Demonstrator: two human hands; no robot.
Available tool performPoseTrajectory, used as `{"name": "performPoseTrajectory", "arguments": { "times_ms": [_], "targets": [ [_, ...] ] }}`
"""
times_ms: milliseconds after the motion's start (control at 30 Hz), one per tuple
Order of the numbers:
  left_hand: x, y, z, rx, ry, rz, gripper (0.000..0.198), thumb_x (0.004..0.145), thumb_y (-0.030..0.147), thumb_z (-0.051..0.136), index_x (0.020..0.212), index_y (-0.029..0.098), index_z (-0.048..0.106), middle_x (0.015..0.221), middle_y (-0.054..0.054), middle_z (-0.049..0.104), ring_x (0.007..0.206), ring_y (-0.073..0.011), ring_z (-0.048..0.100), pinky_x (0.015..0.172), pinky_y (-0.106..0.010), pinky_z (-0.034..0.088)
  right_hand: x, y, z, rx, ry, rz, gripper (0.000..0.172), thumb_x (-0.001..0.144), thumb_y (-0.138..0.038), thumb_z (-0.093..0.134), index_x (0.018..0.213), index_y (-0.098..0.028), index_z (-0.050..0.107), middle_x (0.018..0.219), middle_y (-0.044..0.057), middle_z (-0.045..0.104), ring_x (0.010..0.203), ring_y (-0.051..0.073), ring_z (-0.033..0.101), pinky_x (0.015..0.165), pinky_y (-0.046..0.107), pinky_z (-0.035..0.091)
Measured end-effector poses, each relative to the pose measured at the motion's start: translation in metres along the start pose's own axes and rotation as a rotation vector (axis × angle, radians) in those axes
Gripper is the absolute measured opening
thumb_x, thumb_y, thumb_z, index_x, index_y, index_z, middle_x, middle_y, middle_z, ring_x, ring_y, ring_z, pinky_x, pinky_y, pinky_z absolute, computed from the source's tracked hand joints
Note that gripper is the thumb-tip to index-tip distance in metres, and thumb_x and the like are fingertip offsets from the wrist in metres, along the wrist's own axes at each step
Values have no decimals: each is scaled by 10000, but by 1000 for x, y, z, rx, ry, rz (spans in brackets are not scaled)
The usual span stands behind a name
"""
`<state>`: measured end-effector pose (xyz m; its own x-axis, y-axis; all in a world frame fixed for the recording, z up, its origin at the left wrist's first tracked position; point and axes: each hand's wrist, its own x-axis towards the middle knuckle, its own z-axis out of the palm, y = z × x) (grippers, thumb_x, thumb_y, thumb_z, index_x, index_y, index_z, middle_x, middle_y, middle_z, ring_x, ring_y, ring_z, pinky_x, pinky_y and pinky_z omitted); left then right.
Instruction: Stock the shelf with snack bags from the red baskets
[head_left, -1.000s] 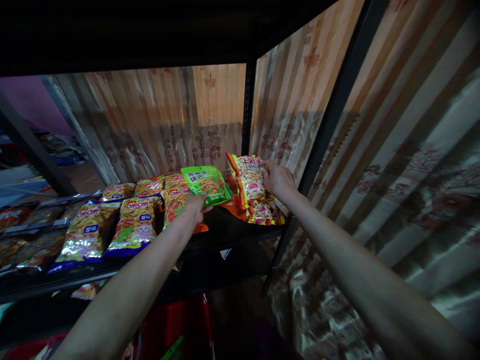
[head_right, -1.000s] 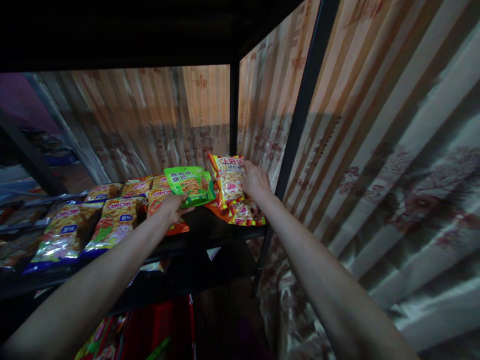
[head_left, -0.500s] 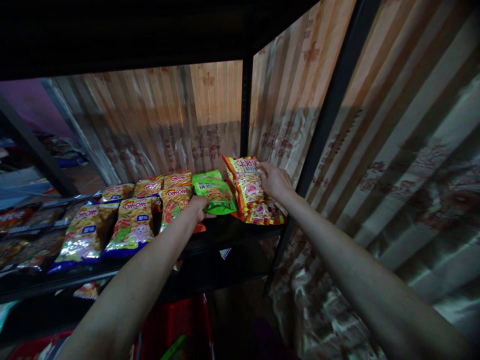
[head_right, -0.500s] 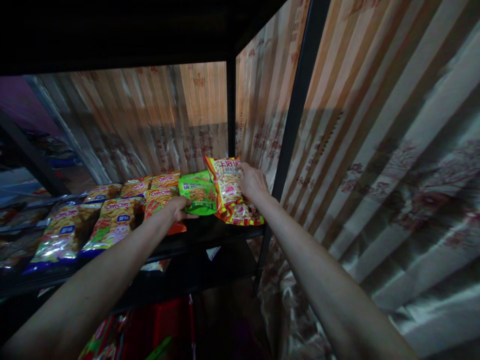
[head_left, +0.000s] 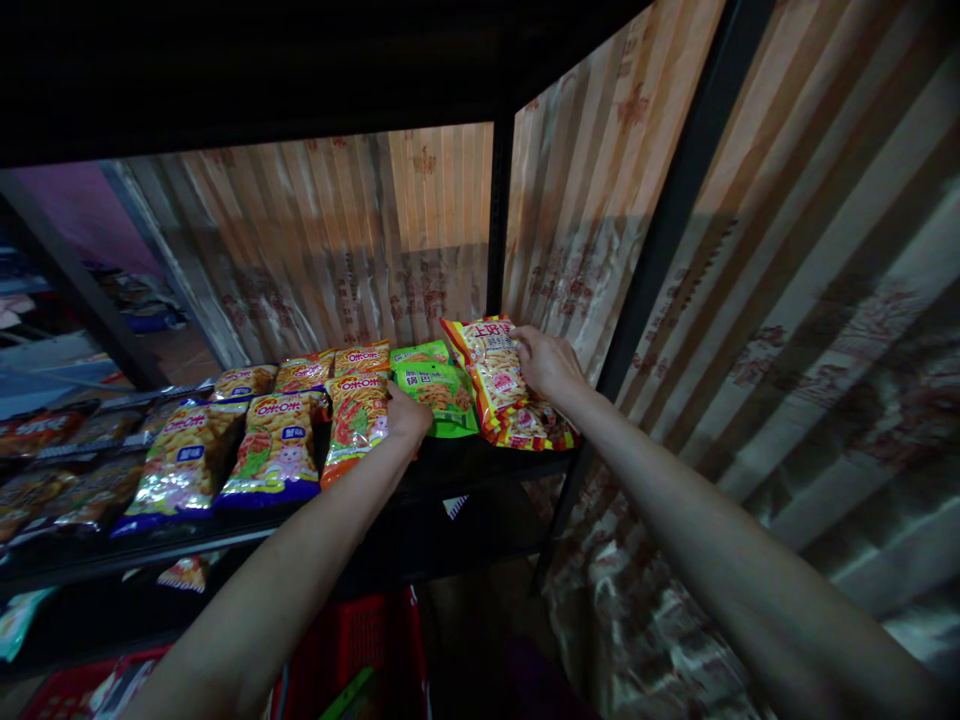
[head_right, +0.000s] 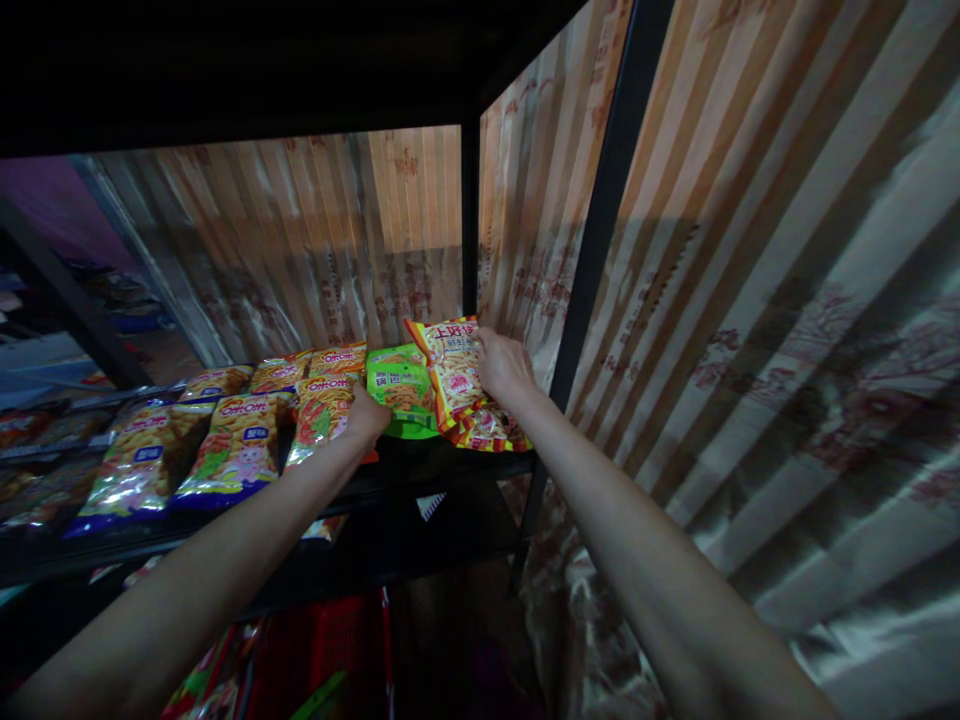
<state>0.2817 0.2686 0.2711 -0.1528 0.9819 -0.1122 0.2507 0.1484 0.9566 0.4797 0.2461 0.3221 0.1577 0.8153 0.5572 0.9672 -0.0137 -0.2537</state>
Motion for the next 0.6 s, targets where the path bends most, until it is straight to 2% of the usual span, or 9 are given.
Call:
{"name": "performPoseTrajectory", "arguments": {
  "times_ms": [167,267,333,400,500,533,600],
  "targets": [
    [-12,-1,5,262,75,185,552,742,58,562,1266,115,400,1407,-252,360,1355,-324,285,1095,-454,227,3,-2,2,-6,-15,-17,336,876,-158,415,1154,-177,602,1039,97,696,931,227,650,808,298,460],
    [-17,-4,10,463,93,322,420,795,182,544,1202,94,488,1458,-241,287,1393,-336,174,1118,-460,166,3,-4,1,-5,-23,-22,341,870,-144,412,1149,-172,606,1055,98,690,942,227,645,824,298,454],
    [-20,-8,12,583,51,423,382,825,307,525,1162,127,531,1490,-195,257,1410,-332,96,1125,-494,109,2,-5,0,-3,-21,-28,344,868,-140,412,1152,-170,604,1066,97,687,950,228,643,830,300,452],
    [-24,-14,11,703,-58,503,442,818,417,527,1174,156,533,1499,-173,253,1411,-339,74,1114,-540,93,2,-6,1,1,-13,-31,345,866,-140,413,1153,-169,602,1063,99,688,953,231,644,830,303,453],
    [-27,-22,8,830,-289,557,654,744,425,624,1311,165,427,1493,-193,256,1383,-381,168,1075,-567,203,1,-4,2,1,-1,-37,343,870,-145,412,1155,-165,601,1054,102,691,949,231,646,824,303,456],
    [-27,-24,7,867,-326,590,681,746,367,628,1348,160,384,1483,-204,268,1361,-390,226,1050,-558,263,1,-4,3,0,1,-39,342,872,-148,410,1156,-165,601,1056,102,691,949,229,646,825,301,456],
    [-27,-26,6,951,-319,677,595,805,217,531,1369,135,360,1427,-234,346,1287,-389,363,971,-531,374,1,-4,3,-1,-4,-36,342,878,-154,403,1158,-165,600,1061,101,690,947,225,647,824,298,456]
  ]
}}
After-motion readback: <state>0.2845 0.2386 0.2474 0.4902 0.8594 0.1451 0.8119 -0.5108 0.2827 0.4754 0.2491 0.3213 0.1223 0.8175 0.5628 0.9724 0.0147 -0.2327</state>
